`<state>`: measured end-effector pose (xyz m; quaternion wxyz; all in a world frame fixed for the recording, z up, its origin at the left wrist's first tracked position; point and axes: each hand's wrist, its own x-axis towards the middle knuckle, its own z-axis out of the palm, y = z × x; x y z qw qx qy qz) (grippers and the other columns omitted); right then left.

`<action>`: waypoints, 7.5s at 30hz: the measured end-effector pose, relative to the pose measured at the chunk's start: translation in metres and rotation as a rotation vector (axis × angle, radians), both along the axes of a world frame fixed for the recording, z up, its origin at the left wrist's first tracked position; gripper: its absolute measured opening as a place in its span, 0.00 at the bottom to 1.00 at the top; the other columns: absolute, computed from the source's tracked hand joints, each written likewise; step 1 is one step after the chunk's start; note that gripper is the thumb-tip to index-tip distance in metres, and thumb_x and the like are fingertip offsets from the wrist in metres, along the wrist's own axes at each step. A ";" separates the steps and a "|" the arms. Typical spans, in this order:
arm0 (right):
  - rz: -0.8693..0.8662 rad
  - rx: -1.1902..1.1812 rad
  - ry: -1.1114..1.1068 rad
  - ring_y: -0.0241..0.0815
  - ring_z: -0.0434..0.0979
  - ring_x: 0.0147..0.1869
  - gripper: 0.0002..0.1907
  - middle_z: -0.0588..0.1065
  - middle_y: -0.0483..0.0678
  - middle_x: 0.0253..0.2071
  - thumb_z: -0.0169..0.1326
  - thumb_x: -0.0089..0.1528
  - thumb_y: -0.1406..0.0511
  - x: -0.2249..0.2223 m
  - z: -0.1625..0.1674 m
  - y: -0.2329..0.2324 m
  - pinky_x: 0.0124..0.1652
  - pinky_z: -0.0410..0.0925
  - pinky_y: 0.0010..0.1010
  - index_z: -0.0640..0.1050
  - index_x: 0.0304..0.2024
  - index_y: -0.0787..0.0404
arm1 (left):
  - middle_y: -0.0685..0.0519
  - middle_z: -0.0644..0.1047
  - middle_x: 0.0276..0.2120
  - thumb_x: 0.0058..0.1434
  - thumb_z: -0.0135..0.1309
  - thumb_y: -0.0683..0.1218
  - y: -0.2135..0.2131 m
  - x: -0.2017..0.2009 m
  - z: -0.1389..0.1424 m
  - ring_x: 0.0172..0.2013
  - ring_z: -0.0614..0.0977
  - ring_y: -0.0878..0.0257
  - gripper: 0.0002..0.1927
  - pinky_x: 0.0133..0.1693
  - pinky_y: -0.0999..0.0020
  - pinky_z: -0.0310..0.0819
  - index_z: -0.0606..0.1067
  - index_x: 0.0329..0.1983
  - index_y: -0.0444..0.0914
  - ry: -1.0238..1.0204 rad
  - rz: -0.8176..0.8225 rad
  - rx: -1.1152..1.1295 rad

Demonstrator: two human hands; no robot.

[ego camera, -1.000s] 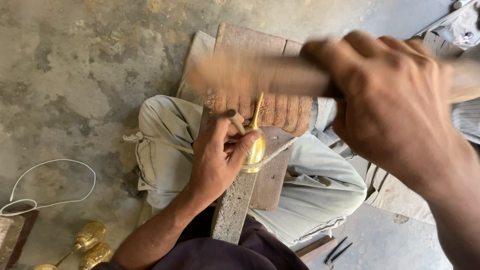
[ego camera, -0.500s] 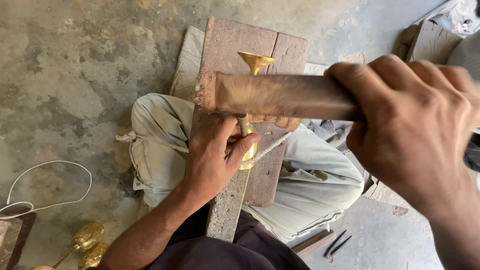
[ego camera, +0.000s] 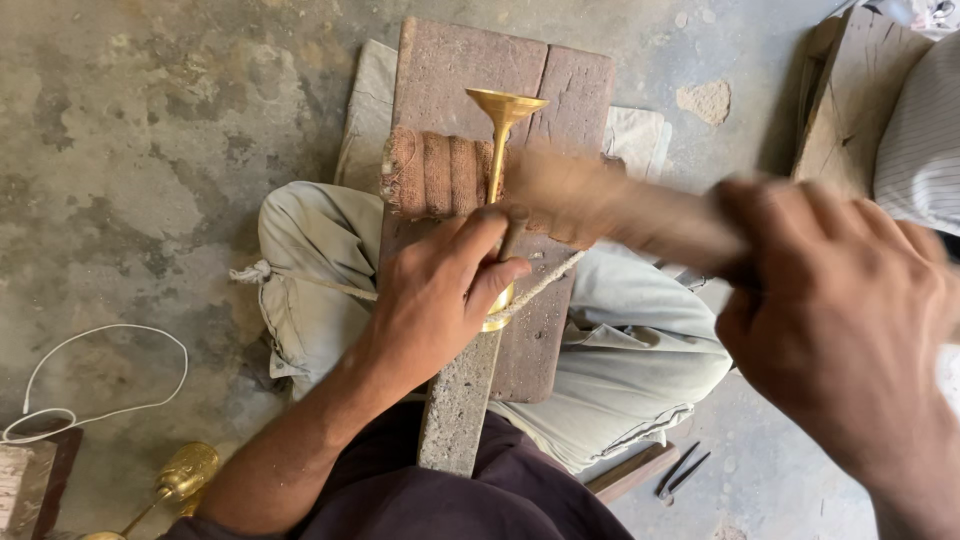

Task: The person sits on the floor and shapes a brass candlestick-like object with a wooden mallet, holding a metal punch against the brass with one hand and striking it with the mallet in the other. The brass piece rests on a stone block with a rolled cloth support, and the person repositions the punch around the object while hammering.

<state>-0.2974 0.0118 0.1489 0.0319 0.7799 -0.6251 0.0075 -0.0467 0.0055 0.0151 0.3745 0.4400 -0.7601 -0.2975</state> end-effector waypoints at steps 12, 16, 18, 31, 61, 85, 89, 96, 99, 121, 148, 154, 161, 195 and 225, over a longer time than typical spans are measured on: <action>0.048 -0.034 -0.148 0.53 0.80 0.44 0.25 0.74 0.63 0.47 0.57 0.60 0.79 -0.014 -0.007 -0.003 0.44 0.75 0.39 0.72 0.61 0.73 | 0.49 0.83 0.33 0.68 0.58 0.45 -0.011 0.023 -0.002 0.33 0.88 0.65 0.16 0.30 0.74 0.86 0.66 0.51 0.34 0.455 0.075 0.507; 0.099 -0.098 0.002 0.54 0.80 0.45 0.26 0.75 0.61 0.46 0.58 0.56 0.78 0.016 -0.001 -0.022 0.44 0.76 0.39 0.74 0.58 0.70 | 0.50 0.83 0.31 0.69 0.58 0.45 -0.006 0.021 -0.008 0.32 0.88 0.66 0.15 0.30 0.74 0.84 0.66 0.50 0.34 0.477 0.122 0.531; 0.213 -0.150 0.152 0.53 0.80 0.43 0.26 0.76 0.57 0.42 0.60 0.53 0.77 0.034 0.008 -0.036 0.44 0.76 0.41 0.76 0.55 0.67 | 0.50 0.83 0.31 0.69 0.58 0.46 -0.004 0.020 -0.012 0.31 0.88 0.67 0.15 0.30 0.74 0.82 0.66 0.49 0.34 0.470 0.133 0.495; 0.291 0.053 0.146 0.50 0.82 0.37 0.25 0.79 0.56 0.40 0.58 0.57 0.75 0.049 0.015 -0.071 0.40 0.77 0.40 0.76 0.58 0.63 | 0.52 0.81 0.33 0.71 0.57 0.49 -0.005 0.019 -0.024 0.33 0.87 0.67 0.14 0.32 0.72 0.84 0.69 0.48 0.36 0.319 0.006 0.276; -0.521 -0.158 -0.338 0.57 0.79 0.44 0.27 0.75 0.62 0.44 0.62 0.58 0.72 -0.003 -0.096 0.124 0.43 0.72 0.40 0.69 0.58 0.71 | 0.49 0.81 0.38 0.72 0.45 0.40 -0.088 0.002 -0.020 0.36 0.88 0.62 0.13 0.28 0.71 0.81 0.68 0.57 0.43 0.172 -0.950 0.228; -0.027 0.086 0.103 0.49 0.82 0.36 0.24 0.80 0.59 0.44 0.60 0.57 0.75 0.011 -0.028 -0.015 0.37 0.76 0.36 0.77 0.57 0.67 | 0.50 0.81 0.33 0.69 0.58 0.51 -0.046 0.025 -0.036 0.25 0.83 0.64 0.14 0.23 0.71 0.76 0.72 0.49 0.37 0.149 -0.418 0.171; 0.193 0.088 0.091 0.50 0.82 0.34 0.21 0.80 0.60 0.37 0.59 0.56 0.76 0.039 -0.001 -0.062 0.38 0.76 0.39 0.78 0.53 0.70 | 0.52 0.81 0.30 0.67 0.57 0.51 -0.023 0.032 -0.032 0.26 0.83 0.66 0.15 0.26 0.71 0.77 0.72 0.47 0.36 0.305 -0.189 0.234; 0.317 0.105 0.148 0.49 0.82 0.36 0.21 0.80 0.57 0.37 0.60 0.55 0.74 0.094 0.028 -0.081 0.41 0.76 0.39 0.79 0.52 0.64 | 0.50 0.79 0.33 0.71 0.58 0.49 0.001 0.030 -0.026 0.32 0.85 0.67 0.13 0.31 0.75 0.86 0.70 0.43 0.36 0.451 0.012 0.286; 0.373 0.022 0.374 0.47 0.82 0.34 0.20 0.80 0.54 0.34 0.63 0.57 0.72 0.098 0.029 -0.083 0.39 0.76 0.36 0.81 0.52 0.59 | 0.52 0.82 0.30 0.68 0.58 0.50 -0.011 0.028 -0.029 0.28 0.85 0.68 0.13 0.27 0.74 0.82 0.72 0.44 0.35 0.377 -0.038 0.319; -0.307 0.200 -0.452 0.52 0.81 0.48 0.15 0.77 0.61 0.47 0.59 0.64 0.75 -0.039 -0.035 0.027 0.46 0.75 0.36 0.73 0.52 0.72 | 0.49 0.81 0.32 0.69 0.53 0.43 -0.054 0.016 -0.028 0.31 0.85 0.67 0.09 0.25 0.78 0.77 0.71 0.50 0.40 0.116 -0.597 0.135; 0.314 0.080 0.185 0.45 0.81 0.35 0.19 0.80 0.51 0.35 0.64 0.53 0.74 0.069 0.029 -0.061 0.40 0.75 0.37 0.82 0.48 0.60 | 0.50 0.82 0.34 0.68 0.58 0.47 0.008 0.023 -0.011 0.34 0.87 0.65 0.13 0.33 0.72 0.85 0.73 0.45 0.33 0.371 0.005 0.362; 0.292 0.020 0.279 0.45 0.81 0.34 0.22 0.80 0.51 0.34 0.65 0.51 0.73 0.062 0.024 -0.047 0.41 0.75 0.38 0.81 0.49 0.61 | 0.51 0.81 0.33 0.68 0.59 0.47 0.005 0.021 -0.009 0.32 0.86 0.66 0.11 0.30 0.73 0.83 0.74 0.43 0.34 0.305 -0.007 0.322; 0.133 0.012 0.105 0.51 0.81 0.38 0.26 0.79 0.57 0.38 0.63 0.52 0.74 0.056 0.029 -0.046 0.40 0.75 0.38 0.77 0.54 0.67 | 0.52 0.78 0.31 0.68 0.60 0.48 -0.002 0.017 -0.009 0.31 0.82 0.67 0.13 0.27 0.76 0.81 0.72 0.39 0.34 0.304 0.046 0.261; -0.669 -0.038 -1.146 0.35 0.80 0.47 0.23 0.79 0.48 0.43 0.61 0.57 0.72 -0.012 -0.108 0.109 0.47 0.74 0.27 0.72 0.54 0.67 | 0.46 0.82 0.27 0.59 0.61 0.43 -0.075 0.000 0.017 0.33 0.88 0.54 0.18 0.31 0.57 0.82 0.75 0.52 0.38 -0.226 -0.842 0.273; -0.110 0.153 -0.144 0.45 0.82 0.43 0.26 0.78 0.49 0.42 0.62 0.55 0.68 0.048 0.033 -0.038 0.45 0.74 0.40 0.76 0.57 0.58 | 0.51 0.81 0.33 0.66 0.61 0.47 0.000 0.020 -0.010 0.33 0.87 0.64 0.12 0.33 0.71 0.85 0.74 0.43 0.34 0.267 -0.068 0.241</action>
